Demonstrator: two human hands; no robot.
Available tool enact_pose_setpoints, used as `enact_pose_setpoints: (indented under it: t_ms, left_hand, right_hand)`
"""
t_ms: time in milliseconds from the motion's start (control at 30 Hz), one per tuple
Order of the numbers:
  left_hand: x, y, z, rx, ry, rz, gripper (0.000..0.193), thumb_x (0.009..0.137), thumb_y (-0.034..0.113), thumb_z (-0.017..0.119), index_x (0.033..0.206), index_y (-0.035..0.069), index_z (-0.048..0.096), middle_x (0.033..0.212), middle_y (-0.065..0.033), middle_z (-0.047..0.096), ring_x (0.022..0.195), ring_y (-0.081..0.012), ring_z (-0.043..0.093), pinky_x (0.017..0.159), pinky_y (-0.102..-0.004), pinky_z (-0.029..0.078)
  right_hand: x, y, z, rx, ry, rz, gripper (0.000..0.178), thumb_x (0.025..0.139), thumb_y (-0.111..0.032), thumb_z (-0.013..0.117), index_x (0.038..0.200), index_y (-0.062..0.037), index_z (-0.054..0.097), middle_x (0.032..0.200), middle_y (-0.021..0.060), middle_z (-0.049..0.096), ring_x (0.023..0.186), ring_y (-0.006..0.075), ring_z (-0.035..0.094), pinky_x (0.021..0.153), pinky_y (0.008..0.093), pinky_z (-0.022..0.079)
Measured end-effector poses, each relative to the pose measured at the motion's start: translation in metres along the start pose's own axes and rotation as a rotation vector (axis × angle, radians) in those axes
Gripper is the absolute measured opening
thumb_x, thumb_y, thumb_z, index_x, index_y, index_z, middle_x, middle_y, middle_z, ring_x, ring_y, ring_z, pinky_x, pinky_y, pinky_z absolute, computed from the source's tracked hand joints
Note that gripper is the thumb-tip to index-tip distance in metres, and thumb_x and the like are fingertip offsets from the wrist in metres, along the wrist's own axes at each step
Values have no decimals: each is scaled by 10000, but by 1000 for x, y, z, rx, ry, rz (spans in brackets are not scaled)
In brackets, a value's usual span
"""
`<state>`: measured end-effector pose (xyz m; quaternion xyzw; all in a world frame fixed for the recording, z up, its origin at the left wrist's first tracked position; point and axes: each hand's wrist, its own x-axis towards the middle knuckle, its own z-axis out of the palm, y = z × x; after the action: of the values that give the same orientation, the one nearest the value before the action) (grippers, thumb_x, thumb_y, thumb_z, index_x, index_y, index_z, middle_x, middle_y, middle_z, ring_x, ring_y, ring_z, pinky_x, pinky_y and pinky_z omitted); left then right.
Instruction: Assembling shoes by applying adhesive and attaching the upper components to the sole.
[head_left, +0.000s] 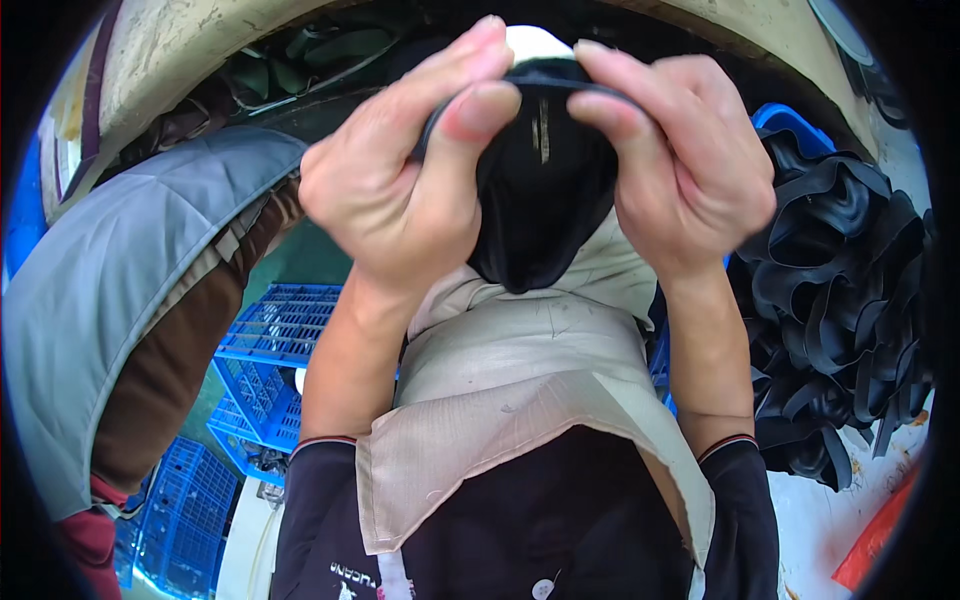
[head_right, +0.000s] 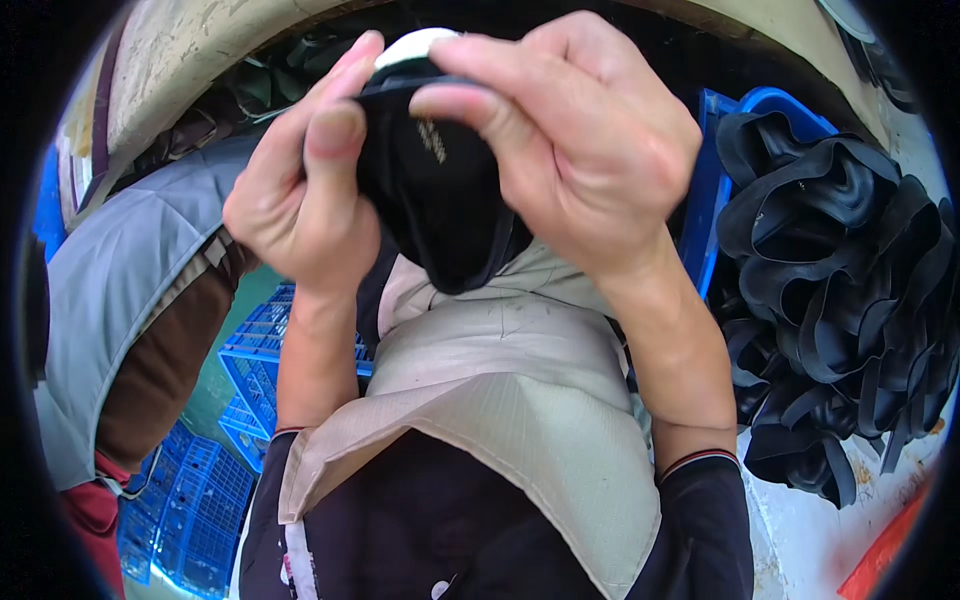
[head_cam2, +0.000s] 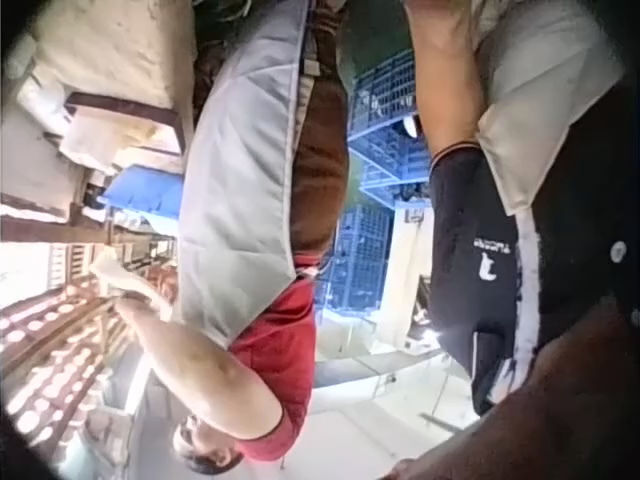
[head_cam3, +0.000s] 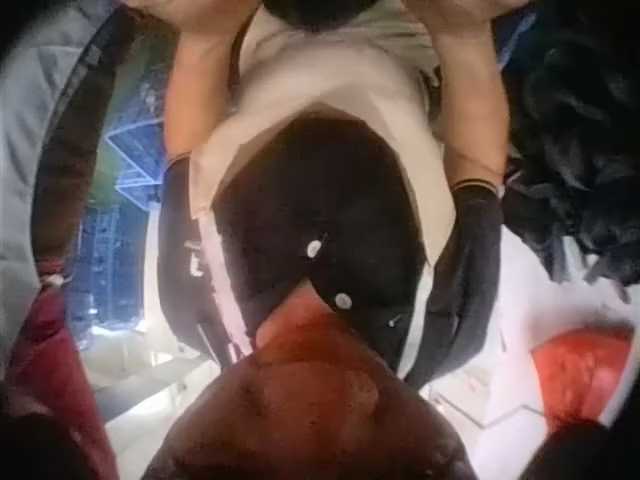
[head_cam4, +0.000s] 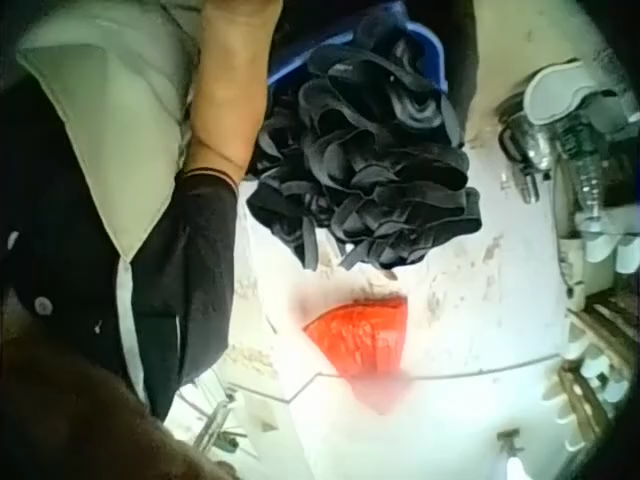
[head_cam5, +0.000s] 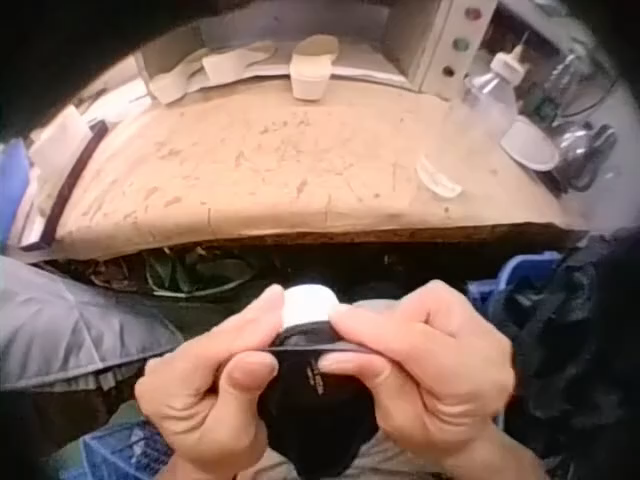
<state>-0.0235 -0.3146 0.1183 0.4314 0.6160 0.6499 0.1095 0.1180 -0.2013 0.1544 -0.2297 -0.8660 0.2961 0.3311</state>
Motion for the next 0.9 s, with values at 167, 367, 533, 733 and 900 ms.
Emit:
enact_pose_setpoints:
  t_ms: [167,367,533,733,900]
  left_hand:
    - [-11,43,-6,-261,-119,-214,246,1022,192,612,1030,-30,719,1172,-267,712,1114,-331,701,991,-393,539]
    - [0,91,-11,-500,-248,-360,180,873,153,787,901,-22,756,1004,-191,770,1012,-326,745,888,-346,597]
    - [14,78,0,-414,-301,-150,262,901,228,768,906,-34,763,1055,-200,761,1031,-338,731,872,-342,589]
    - [31,46,23,-530,-203,-402,262,915,211,756,938,-50,763,1075,-201,751,967,-267,716,830,-294,572]
    - [29,62,32,-482,-128,-583,212,927,156,737,944,-55,759,1016,-179,758,845,-184,678,768,-255,551]
  right_hand:
    - [-5,-24,-48,180,-160,161,196,799,-168,847,936,-38,794,782,44,627,629,126,483,577,236,391]
    - [-2,-26,-90,568,-340,392,224,769,-192,878,901,-32,792,783,44,629,627,136,490,583,254,399]
    - [7,-25,-97,975,-478,576,183,781,-88,854,925,-1,784,813,49,632,650,143,504,603,255,402]
    - [13,-3,-65,925,-203,619,212,887,-181,786,943,22,763,872,111,673,700,160,542,637,255,424]
    - [6,-10,-63,826,14,501,211,933,-165,736,947,45,747,936,148,709,740,170,578,681,248,461]
